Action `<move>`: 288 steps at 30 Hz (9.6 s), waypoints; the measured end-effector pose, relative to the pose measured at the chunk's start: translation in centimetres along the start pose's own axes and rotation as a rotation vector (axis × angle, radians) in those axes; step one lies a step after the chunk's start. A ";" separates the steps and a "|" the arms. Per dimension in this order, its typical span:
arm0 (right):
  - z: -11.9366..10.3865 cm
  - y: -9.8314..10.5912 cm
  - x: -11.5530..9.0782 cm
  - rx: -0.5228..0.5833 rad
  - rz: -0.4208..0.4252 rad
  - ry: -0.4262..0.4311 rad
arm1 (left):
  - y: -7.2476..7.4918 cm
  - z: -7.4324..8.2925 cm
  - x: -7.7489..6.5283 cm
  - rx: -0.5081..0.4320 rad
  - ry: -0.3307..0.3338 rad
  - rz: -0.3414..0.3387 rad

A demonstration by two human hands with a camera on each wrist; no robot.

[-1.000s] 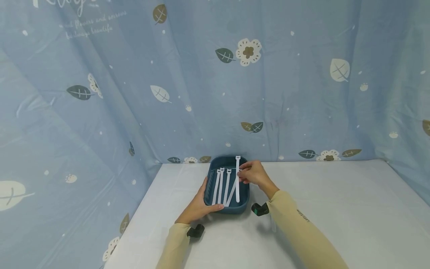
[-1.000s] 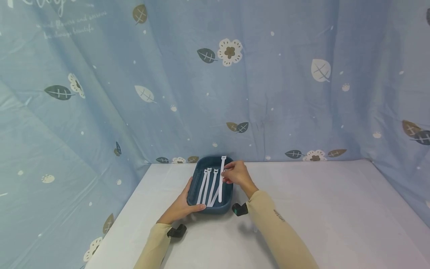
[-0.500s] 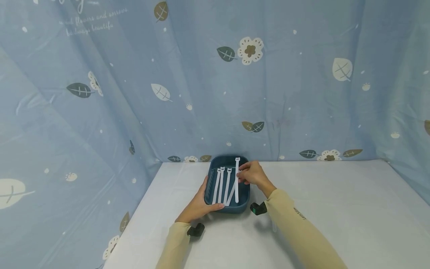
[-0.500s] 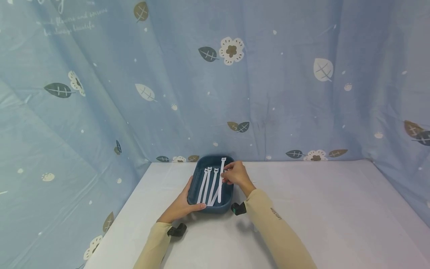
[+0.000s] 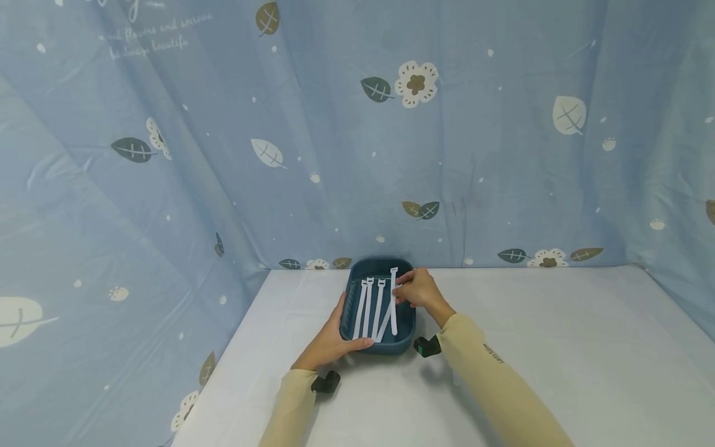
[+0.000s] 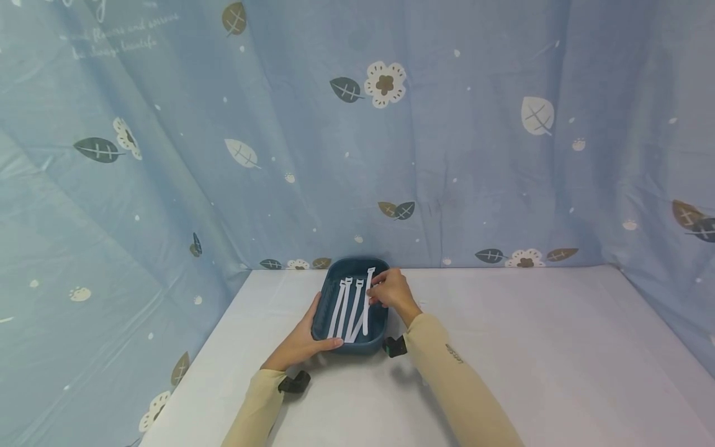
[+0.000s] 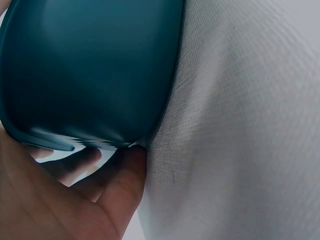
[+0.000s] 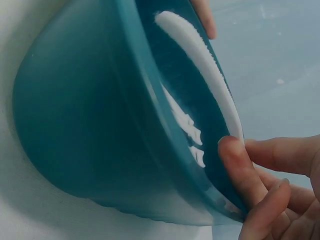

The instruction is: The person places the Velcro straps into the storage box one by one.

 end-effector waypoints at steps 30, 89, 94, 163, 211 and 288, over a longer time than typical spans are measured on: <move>-0.2 -0.1 -0.1 -0.039 0.000 -0.007 | 0.0 0.2 0.0 0.000 -0.010 -0.002; -0.3 -0.1 -0.5 -0.005 -0.021 0.012 | 0.0 0.3 -0.1 0.005 -0.009 -0.007; -0.3 0.1 -0.7 0.033 -0.032 0.020 | 0.0 0.3 -0.1 0.008 -0.011 -0.008; 6.1 10.3 -8.0 0.029 0.130 0.104 | -0.1 0.0 0.1 0.022 0.024 0.002; 9.9 7.5 -7.4 -0.032 0.092 -0.002 | -0.1 -0.5 0.3 -0.005 -0.018 0.010; 9.1 5.9 -7.6 -0.266 0.147 0.020 | -0.1 -0.4 0.3 -0.005 -0.020 0.003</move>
Point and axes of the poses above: each hand's wrist, its own x-axis towards the middle knuckle, its own y-axis out of the back of the hand, z = x × y, the point moved 5 cm from there along x, towards the middle knuckle, and after that the axes turned 1 degree about -z, right-handed, at the moved point
